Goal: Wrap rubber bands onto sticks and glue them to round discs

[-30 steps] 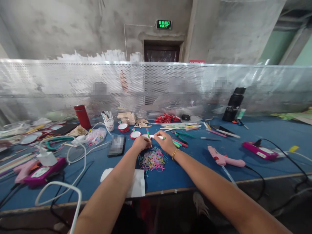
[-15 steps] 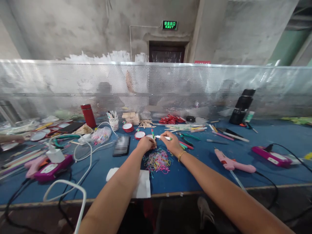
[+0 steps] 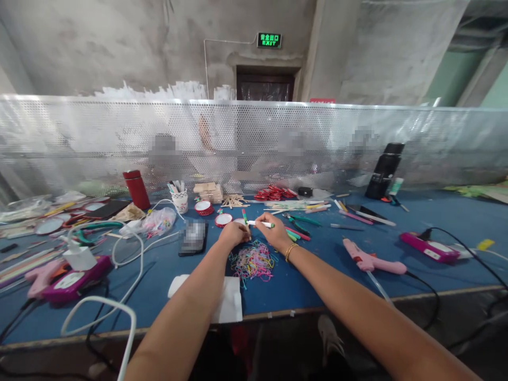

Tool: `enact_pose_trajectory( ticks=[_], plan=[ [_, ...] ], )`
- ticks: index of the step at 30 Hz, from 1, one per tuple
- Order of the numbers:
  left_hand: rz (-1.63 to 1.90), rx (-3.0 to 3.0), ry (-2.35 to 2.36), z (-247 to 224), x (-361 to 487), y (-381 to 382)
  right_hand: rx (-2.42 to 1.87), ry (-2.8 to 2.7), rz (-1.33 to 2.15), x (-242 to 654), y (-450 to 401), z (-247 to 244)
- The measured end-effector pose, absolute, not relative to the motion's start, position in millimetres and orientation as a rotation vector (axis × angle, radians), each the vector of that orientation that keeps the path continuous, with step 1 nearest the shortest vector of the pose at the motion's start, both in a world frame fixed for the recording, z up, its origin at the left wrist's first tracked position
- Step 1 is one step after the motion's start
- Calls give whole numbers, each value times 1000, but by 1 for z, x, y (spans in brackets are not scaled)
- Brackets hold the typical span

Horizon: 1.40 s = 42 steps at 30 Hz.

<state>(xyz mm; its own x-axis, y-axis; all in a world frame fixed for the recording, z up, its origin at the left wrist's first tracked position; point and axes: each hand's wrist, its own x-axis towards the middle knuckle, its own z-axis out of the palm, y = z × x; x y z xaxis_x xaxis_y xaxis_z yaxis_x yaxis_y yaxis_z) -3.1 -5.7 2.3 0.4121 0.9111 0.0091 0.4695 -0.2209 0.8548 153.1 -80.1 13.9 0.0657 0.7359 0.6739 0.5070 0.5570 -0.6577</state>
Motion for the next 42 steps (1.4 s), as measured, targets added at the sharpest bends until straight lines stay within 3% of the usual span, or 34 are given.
enact_pose_trajectory(
  ticks=[42],
  plan=[
    [682, 1837, 1195, 6, -3, -11, -1111, -1584, 232, 155, -77, 11]
  ],
)
